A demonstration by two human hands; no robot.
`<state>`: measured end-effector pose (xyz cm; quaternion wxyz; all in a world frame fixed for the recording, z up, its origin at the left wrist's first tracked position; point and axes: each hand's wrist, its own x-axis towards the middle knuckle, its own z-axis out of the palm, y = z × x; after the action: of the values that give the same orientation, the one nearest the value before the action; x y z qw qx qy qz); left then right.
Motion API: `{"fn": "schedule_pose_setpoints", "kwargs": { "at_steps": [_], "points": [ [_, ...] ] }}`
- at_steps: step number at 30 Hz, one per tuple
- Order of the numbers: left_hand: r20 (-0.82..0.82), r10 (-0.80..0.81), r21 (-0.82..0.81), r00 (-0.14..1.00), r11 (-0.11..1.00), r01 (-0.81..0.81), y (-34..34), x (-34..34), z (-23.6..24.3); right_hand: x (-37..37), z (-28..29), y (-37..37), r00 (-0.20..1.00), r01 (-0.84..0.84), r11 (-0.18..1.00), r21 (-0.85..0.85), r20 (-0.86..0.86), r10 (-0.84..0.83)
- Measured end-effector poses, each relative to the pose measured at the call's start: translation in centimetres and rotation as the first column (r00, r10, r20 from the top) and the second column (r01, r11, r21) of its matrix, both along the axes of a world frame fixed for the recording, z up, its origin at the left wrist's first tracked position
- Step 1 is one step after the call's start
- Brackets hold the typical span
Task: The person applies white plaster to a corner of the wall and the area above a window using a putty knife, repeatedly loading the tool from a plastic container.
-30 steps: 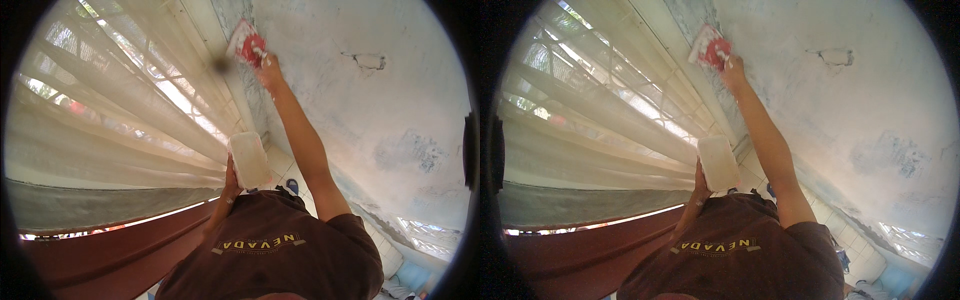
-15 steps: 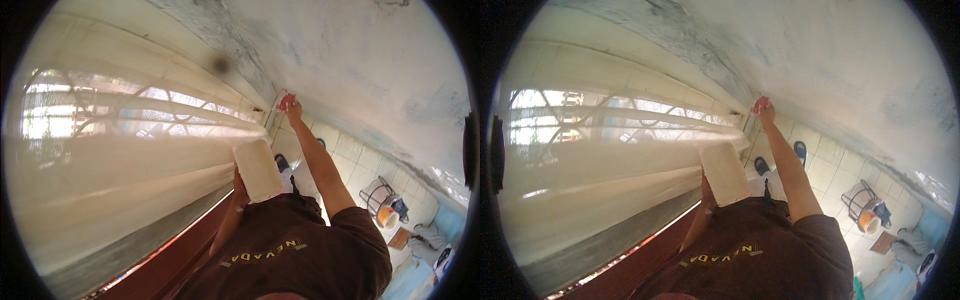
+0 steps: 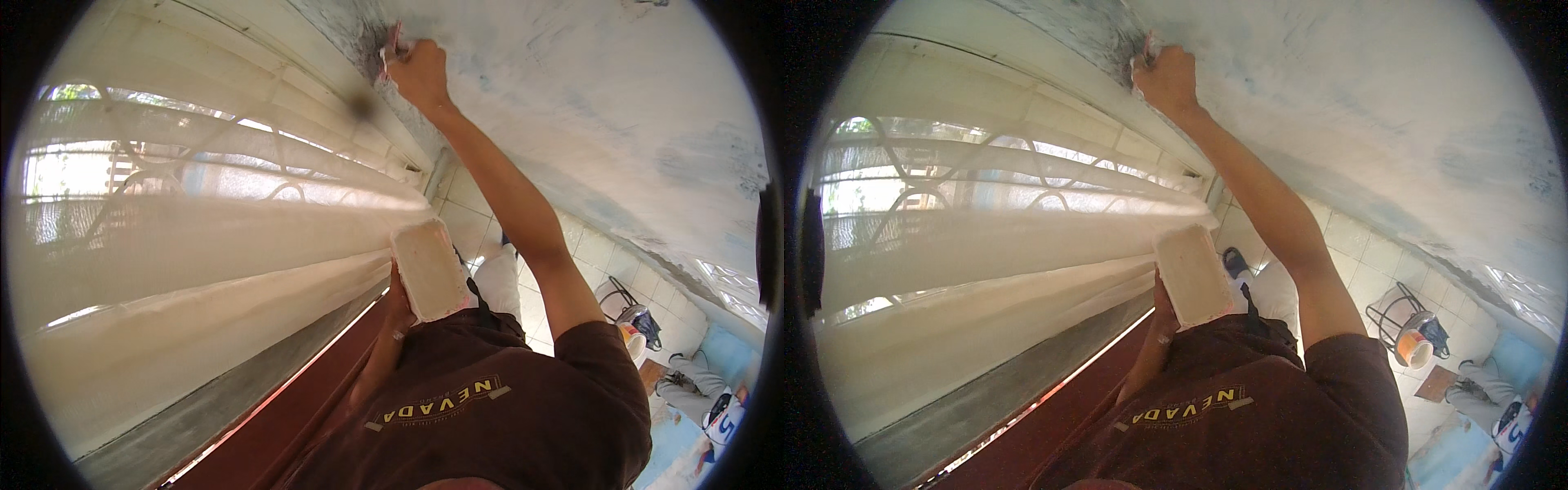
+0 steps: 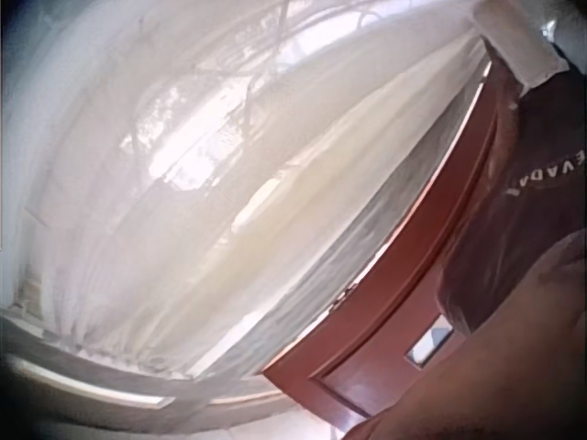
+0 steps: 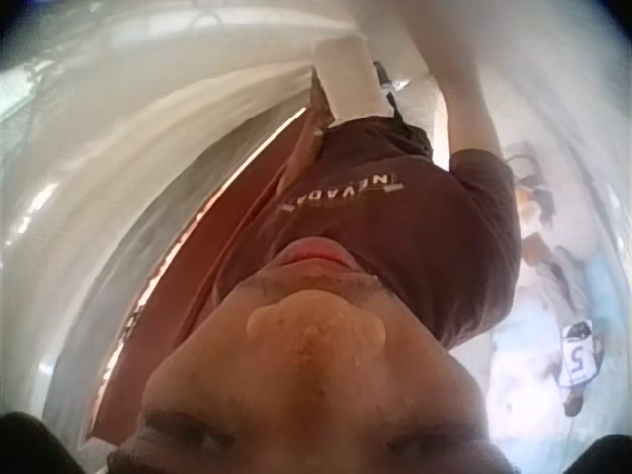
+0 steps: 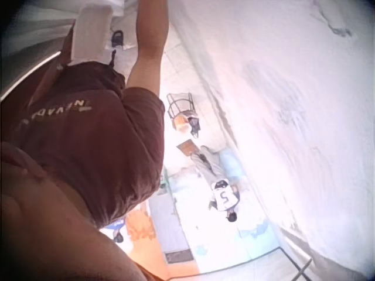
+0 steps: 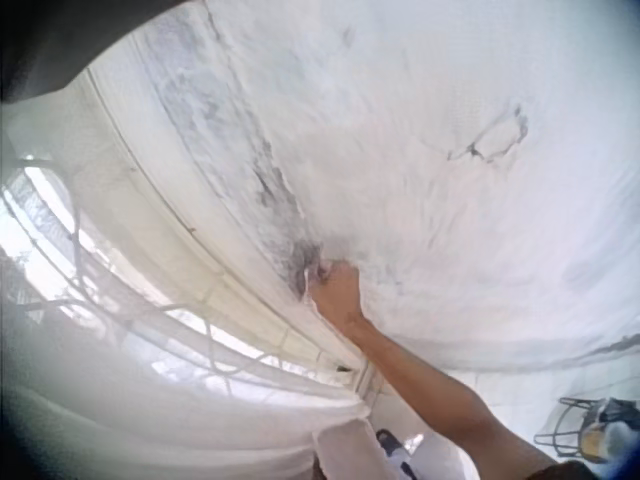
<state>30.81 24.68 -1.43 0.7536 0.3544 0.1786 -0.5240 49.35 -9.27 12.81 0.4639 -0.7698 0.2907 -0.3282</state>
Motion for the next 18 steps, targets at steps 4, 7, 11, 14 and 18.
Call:
{"fn": "schedule_pose_setpoints", "kwargs": {
  "at_steps": [4, 7, 11, 14, 18],
  "points": [
    [-0.026, 0.009, -0.068, 1.0, 0.998, -0.011, -0.5, 0.1, -1.7, -4.0, 6.3, -0.1, 0.972, -0.016, 0.998, -0.062, 0.233, 0.03],
    [-0.053, 0.013, -0.094, 0.998, 0.995, -0.018, -0.5, 0.1, -2.0, -4.6, 4.2, -1.3, 0.802, 0.155, 0.968, -0.195, 0.598, -0.008],
    [-0.086, 0.044, -0.079, 0.995, 0.996, -0.051, 0.7, -0.4, -2.2, -3.8, -2.1, -0.4, 0.919, 0.151, 0.886, -0.438, 0.393, 0.038],
    [-0.11, 0.071, -0.036, 0.991, 0.996, -0.075, 1.9, -0.9, -2.7, -1.0, -12.8, 1.0, 0.945, 0.036, 0.838, -0.545, 0.291, 0.149],
    [-0.115, 0.161, 0.089, 0.98, 0.985, -0.151, 3.7, -1.9, -2.8, -1.7, -25.4, 6.0, 0.978, -0.096, 0.955, -0.282, 0.152, 0.143]
  ]
}}
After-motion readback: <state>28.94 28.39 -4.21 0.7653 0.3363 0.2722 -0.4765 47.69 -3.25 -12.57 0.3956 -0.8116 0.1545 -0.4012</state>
